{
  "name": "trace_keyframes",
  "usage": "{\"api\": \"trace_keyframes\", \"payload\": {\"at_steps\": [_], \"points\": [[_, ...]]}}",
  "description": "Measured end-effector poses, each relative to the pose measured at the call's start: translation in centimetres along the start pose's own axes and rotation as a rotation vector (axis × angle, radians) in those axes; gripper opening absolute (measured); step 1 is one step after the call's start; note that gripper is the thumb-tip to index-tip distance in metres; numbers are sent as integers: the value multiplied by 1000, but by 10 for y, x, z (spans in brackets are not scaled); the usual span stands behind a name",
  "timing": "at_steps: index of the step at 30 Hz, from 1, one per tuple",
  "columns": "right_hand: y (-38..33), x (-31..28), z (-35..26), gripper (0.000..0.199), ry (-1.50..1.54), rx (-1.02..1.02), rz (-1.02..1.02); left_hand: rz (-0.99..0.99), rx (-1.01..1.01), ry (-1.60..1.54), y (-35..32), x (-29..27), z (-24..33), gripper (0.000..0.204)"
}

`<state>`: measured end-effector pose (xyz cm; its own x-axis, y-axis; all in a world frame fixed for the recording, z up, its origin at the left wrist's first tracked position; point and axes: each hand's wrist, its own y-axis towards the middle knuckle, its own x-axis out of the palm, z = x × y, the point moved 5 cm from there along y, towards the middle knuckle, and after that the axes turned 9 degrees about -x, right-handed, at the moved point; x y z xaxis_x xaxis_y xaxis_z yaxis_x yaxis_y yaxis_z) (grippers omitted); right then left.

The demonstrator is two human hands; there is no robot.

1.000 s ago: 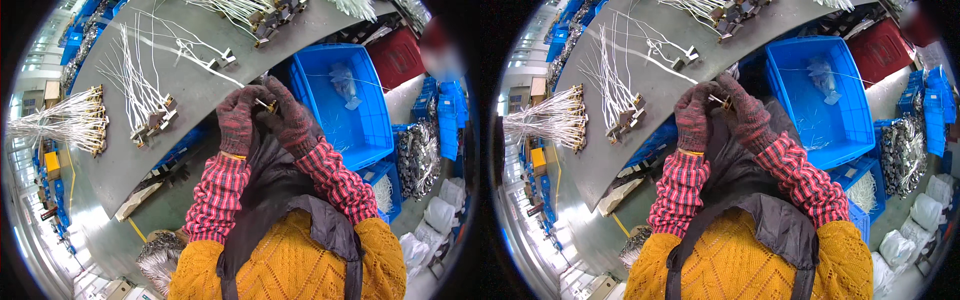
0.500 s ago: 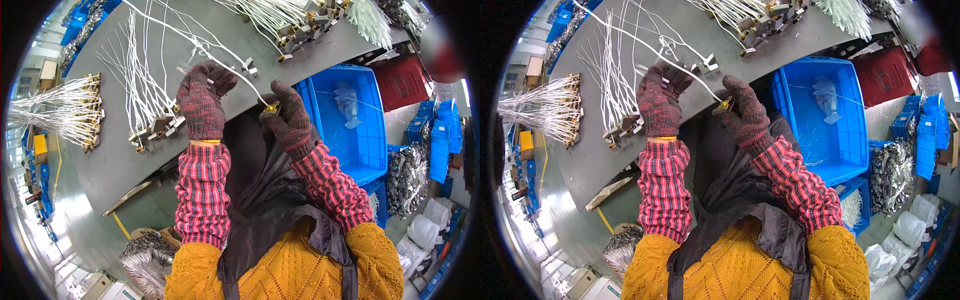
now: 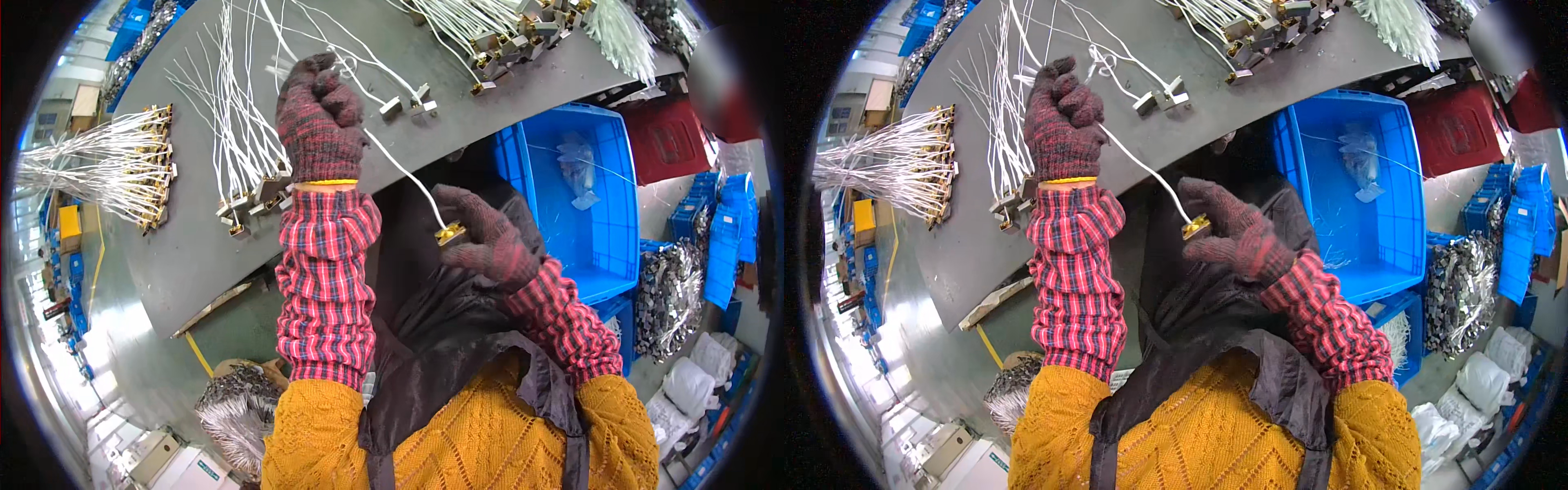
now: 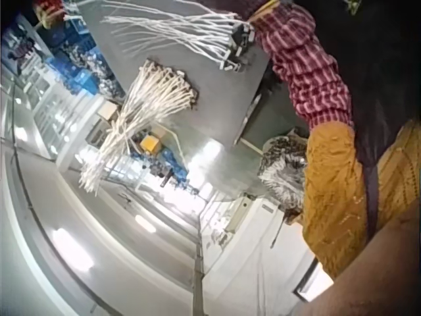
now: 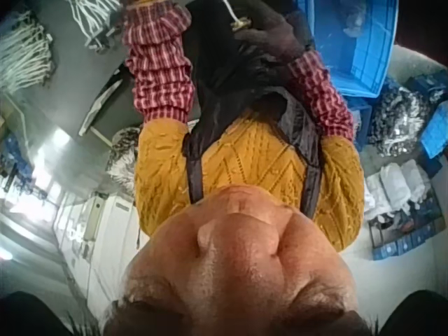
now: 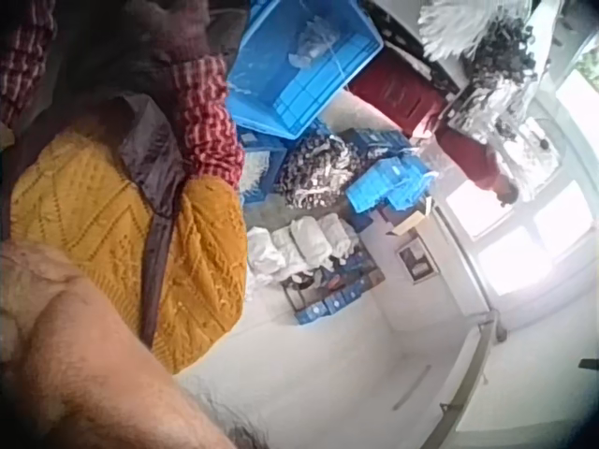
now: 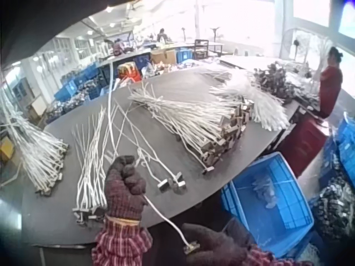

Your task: The worker is bundling, sorting, and organizing multiple wiring harnesses with yellow connectors at a manual assembly station.

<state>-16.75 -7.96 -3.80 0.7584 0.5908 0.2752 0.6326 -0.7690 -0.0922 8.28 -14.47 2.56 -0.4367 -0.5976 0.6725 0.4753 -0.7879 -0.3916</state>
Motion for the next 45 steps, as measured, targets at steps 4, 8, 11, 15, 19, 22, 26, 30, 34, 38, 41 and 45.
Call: {"api": "trace_keyframes", "payload": {"at_steps": [4,8,11,15,19,22,26,30,34,38,41,45], "points": [[40,-3,-39,49,-65,38,-198,-164,-53,-90,-13,7,-15,20],[81,2,-39,36,-42,-102,-210,-213,-147,63,-30,28,-49,22],[79,15,-43,29,-14,-17,-146,-61,-57,-20,-35,35,-27,16],[74,25,-48,24,-354,-351,-202,-369,-111,-16,-16,21,-27,29],[63,33,-66,26,-904,-773,-102,-274,37,142,-48,50,-19,27],[56,35,-67,30,-894,-760,-99,-257,74,151,-53,59,-15,27],[49,7,-55,28,-729,-634,61,-163,196,390,-66,79,-21,27],[48,5,-41,29,-597,-520,88,-233,137,317,-63,76,-20,26],[49,-3,-28,35,-679,-528,-41,-177,103,252,-67,77,-25,25],[45,4,-35,30,-840,-544,0,-3,11,338,-66,78,-22,24],[43,10,-39,27,-868,-528,19,-90,144,406,-57,70,-26,24],[50,11,-55,31,-845,-595,-127,-214,695,753,-46,68,-18,25]]}}
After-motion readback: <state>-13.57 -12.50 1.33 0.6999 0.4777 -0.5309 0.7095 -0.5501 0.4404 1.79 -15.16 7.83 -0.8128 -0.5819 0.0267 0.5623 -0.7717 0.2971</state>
